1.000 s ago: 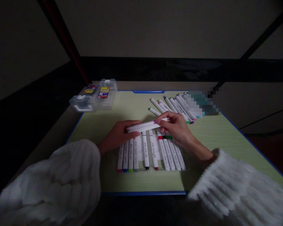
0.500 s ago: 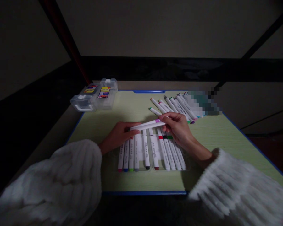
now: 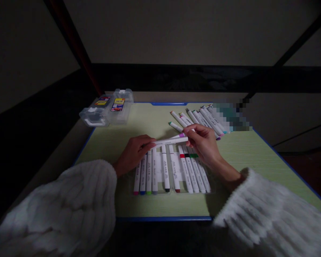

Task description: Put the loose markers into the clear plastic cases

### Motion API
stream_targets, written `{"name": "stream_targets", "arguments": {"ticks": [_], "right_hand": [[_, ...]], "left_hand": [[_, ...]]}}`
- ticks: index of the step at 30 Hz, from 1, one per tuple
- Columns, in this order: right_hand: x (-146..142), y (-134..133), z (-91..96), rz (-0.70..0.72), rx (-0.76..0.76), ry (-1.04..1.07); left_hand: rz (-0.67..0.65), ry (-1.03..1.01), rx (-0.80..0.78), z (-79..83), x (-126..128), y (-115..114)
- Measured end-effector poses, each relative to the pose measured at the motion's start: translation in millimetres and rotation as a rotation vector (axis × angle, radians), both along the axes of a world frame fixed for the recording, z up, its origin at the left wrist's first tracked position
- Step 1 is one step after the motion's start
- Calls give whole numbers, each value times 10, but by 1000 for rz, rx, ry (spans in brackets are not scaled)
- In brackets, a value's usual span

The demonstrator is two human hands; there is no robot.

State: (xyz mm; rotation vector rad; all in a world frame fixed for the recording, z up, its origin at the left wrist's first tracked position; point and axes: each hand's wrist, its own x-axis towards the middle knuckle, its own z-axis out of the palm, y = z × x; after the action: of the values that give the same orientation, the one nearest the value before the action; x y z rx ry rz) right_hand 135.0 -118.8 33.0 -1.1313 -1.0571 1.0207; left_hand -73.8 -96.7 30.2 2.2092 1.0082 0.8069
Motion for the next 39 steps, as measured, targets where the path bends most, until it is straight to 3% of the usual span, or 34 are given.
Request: {"name": "stream_targets", "arguments": {"ticks": [9,14,21,28,34,39], "right_hand": [[17,5,-16,29,108,-66],[27,18,-4,27,111,14],[73,53,9,52,90,169],[73,39,-10,203,11,150],[48,4,-51,413,-77,15],[52,2,-94,490,-91,-81]], "left_hand": [[65,-47,-43,-38,-10,28],[42,-100,-151,-44,-13,44],[149,-201,-351,-9,17,36],[197,-328,-489,-29,23,38],[183,-332,-462,-35,10,52],[171,-326,-449,-38,15,50]]}}
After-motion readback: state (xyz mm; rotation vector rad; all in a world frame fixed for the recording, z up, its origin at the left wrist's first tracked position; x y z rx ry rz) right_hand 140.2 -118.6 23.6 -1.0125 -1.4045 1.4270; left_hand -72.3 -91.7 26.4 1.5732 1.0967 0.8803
